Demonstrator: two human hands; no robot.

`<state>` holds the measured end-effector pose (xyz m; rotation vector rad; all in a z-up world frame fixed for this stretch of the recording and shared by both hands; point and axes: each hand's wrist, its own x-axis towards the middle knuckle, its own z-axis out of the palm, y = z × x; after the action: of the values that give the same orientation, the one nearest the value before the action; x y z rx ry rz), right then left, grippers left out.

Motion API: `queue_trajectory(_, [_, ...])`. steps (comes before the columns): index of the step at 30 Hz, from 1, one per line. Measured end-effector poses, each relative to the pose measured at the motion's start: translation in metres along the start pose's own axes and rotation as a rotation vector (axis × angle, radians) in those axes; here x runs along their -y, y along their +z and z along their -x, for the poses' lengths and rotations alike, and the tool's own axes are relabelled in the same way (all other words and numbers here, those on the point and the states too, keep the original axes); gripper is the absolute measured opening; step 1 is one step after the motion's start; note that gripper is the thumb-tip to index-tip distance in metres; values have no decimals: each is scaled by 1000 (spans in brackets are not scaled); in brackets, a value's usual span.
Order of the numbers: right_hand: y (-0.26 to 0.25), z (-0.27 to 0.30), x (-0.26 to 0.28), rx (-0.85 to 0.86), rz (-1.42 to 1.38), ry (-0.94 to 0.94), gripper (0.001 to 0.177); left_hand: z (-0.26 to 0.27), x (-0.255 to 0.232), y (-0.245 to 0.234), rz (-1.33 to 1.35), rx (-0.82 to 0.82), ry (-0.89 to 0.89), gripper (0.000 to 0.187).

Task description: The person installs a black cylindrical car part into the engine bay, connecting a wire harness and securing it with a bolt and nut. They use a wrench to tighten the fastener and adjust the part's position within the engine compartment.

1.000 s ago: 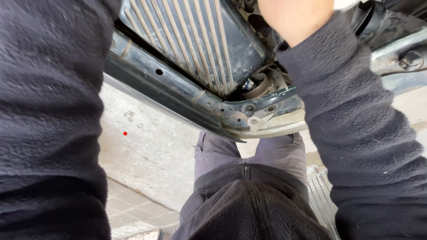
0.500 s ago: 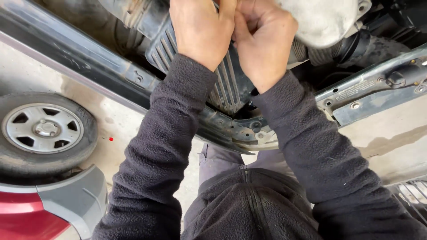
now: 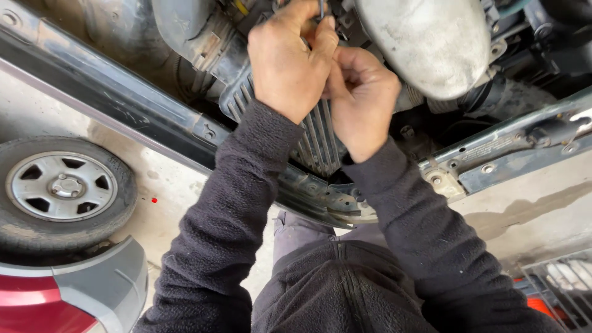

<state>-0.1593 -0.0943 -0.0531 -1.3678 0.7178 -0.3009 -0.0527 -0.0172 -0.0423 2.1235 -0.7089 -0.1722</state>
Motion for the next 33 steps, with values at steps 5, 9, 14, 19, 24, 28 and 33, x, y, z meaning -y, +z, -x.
queue_trajectory(5, [-34, -14, 64, 98, 622, -262, 7, -4, -21, 12, 484, -56, -393, 18])
queue_trajectory(9, [-44, -27, 97, 235, 730, -389, 9, -9, -49, -25, 704, -91, -380, 14])
queue_trajectory(14, [-36, -84, 124, 362, 772, -715, 16, -46, -34, -97, 379, -120, 72, 10])
queue_trajectory(19, [-31, -118, 140, 543, 799, -796, 22, -72, 30, -81, 236, -80, 294, 17])
queue_trajectory(24, [0, -133, 157, 650, 965, -951, 21, -76, 51, -62, 274, -64, 370, 21])
queue_trajectory(28, [2, -135, 152, 666, 1026, -966, 19, -78, 57, -57, 280, -45, 368, 21])
queue_trajectory(33, [-2, -133, 147, 669, 1047, -905, 20, -82, 61, -49, 244, -54, 389, 18])
